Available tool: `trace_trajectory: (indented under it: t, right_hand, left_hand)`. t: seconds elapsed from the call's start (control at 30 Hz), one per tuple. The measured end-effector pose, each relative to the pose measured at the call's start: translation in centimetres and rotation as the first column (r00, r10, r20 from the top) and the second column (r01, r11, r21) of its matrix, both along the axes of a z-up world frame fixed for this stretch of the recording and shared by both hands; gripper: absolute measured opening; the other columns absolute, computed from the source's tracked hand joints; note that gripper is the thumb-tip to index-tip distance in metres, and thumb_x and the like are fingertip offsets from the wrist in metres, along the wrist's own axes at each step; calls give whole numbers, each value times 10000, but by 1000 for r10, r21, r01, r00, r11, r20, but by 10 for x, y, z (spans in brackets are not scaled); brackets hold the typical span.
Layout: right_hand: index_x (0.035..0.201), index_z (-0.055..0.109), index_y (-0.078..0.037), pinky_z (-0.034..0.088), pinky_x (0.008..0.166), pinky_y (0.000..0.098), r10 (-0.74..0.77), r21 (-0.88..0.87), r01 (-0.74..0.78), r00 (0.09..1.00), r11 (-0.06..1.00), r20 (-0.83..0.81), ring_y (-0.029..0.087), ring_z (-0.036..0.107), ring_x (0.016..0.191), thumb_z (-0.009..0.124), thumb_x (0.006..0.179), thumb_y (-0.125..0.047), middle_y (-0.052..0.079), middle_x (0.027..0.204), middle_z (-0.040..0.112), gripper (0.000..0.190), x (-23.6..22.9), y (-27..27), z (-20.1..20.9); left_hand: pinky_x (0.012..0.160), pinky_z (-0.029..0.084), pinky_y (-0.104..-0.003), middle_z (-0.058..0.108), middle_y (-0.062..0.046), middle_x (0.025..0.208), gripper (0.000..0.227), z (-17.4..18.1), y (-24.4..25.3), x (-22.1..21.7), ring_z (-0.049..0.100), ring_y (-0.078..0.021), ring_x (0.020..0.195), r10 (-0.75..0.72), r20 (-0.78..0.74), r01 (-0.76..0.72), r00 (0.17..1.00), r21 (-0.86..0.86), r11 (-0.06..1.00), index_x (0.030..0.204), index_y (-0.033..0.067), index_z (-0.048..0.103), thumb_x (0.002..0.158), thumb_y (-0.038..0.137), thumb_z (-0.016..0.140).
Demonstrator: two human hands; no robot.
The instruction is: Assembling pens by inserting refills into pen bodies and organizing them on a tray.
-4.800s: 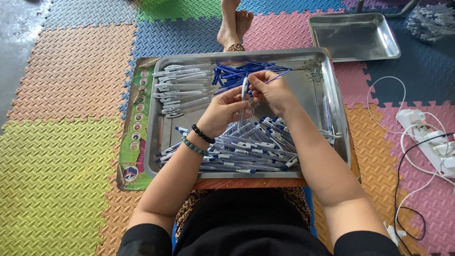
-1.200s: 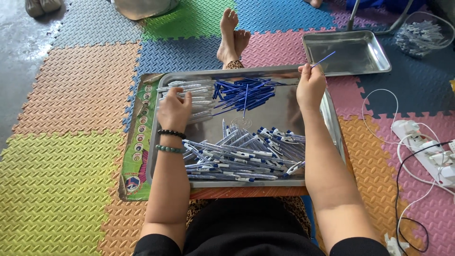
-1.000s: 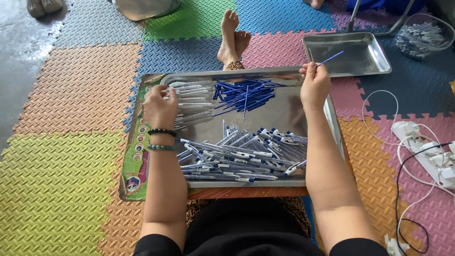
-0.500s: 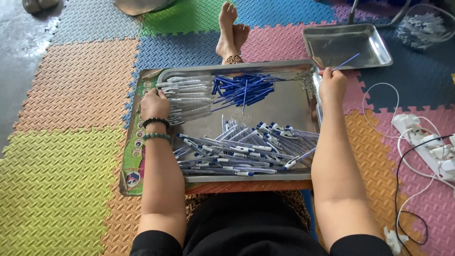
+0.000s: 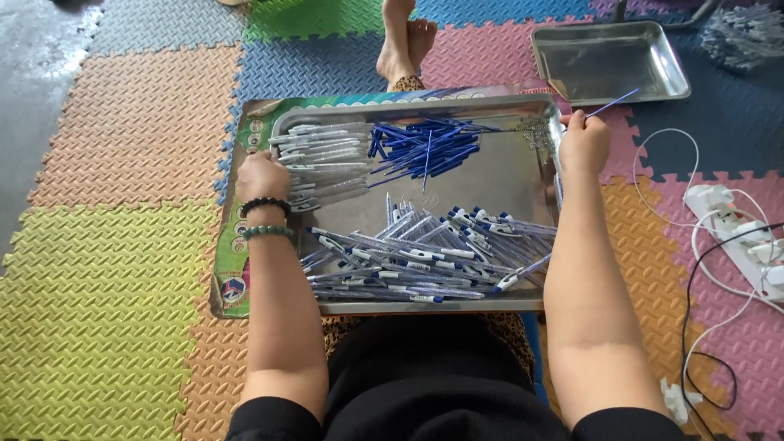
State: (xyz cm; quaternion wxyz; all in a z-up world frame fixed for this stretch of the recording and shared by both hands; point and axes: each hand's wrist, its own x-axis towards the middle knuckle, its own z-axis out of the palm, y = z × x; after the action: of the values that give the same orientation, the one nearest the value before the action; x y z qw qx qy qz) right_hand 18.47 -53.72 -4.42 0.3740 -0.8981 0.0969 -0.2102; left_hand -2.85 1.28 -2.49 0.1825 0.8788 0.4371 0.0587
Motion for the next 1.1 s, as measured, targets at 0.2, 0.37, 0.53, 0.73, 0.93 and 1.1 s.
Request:
trace_trajectory:
  t: [0.2,0.37,0.53,0.73,0.93,1.1]
  right_hand:
    - [1041,896,-180,574,880,447,205,-228,-128,911,965,358,328,752,918,691,1218,-243,84,918,783,277,-8,32,51]
    - [1168,886,-36,358,536,290,473,55,-527,800,848,369,95,442,627,717,1188,-98,4,856,696,181,-66,93,123]
    - [1122,860,-167,606,871,469,579,54,-618,761,785,294,355,801,992,721,1176,-238,143,1011,836,165,-103,127,114]
    - [1124,885,-148,615,739,328,698,204,-707,705,677,129,187,769,798,817,1085,-146,98,916,834,79,-101,137,83]
    - [1139,868,-138,627,710,311,702,198,-714,699,672,135,165,782,782,846,1074,-170,103,925,835,75,-93,141,86]
    - [1153,846,-70,641,694,305,702,238,-723,689,649,180,195,790,794,825,1078,-97,172,943,835,83,-98,138,101]
  left_hand:
    - [955,635,-564,760,-146,1163,229,54,-75,3,754,-451,1140,-248,294,193,923,201,960,1226,229,852,1022,325,815]
    - [783,626,-383,844,-20,1014,255,100,-167,-6,782,-203,879,-554,-35,543,832,-158,825,1095,236,873,965,452,836]
    - [1029,631,-506,879,32,1136,290,71,-192,-6,806,-318,1194,-726,-163,705,668,-172,688,1171,310,852,953,490,787]
    - [916,647,-505,851,-4,1010,354,91,-201,-20,821,-357,1035,-769,-116,761,629,-110,639,1080,336,856,906,639,800]
    - [954,650,-481,889,-42,1074,357,106,-243,-35,833,-292,1008,-959,170,951,228,-251,181,1213,234,877,927,448,880]
    - [909,664,-433,877,-21,1028,256,80,-244,-26,833,-254,945,-989,77,974,124,-202,107,1214,241,884,992,364,859]
